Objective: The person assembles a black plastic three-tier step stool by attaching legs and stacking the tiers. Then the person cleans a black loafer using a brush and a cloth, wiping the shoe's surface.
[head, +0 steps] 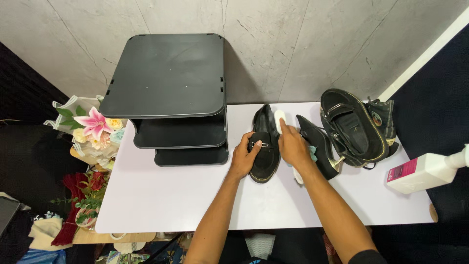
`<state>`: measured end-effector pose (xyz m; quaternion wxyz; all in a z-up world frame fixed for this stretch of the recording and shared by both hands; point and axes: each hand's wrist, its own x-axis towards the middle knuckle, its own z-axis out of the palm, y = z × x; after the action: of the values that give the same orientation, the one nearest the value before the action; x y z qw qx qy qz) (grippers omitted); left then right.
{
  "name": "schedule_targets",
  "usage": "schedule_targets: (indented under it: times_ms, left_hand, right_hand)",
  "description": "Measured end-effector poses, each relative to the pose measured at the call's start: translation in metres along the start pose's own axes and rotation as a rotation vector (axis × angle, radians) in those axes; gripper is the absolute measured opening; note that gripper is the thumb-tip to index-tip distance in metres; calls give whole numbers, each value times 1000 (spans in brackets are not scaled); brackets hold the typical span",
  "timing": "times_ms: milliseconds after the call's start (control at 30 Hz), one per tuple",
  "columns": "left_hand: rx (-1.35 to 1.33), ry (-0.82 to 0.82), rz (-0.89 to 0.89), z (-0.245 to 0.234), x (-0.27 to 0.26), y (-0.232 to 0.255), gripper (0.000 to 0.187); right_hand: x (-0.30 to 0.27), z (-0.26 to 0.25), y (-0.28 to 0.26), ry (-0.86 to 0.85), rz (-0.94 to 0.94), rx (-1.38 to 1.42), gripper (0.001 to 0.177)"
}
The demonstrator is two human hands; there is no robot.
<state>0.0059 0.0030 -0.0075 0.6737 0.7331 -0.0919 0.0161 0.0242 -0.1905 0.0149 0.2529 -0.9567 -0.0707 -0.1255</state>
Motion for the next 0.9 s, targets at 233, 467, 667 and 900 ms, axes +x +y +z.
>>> schedule_targets:
  times_ms: [233, 467, 667, 900]
  left_hand:
    - [14, -2, -20, -1, 1, 0, 41]
    - [16, -4, -42, -1, -2, 5, 41]
    - [-4, -2, -33, 0, -2, 4, 40]
    - [-19, -2, -56, 3, -2, 0, 39]
  right_hand:
    - [34, 7, 28, 140, 63, 246, 58]
    - [5, -24, 13, -318, 277, 201, 59]
    - [2, -46, 13, -219, 391, 196, 61]
    - [37, -3, 8, -43, 304, 415, 62]
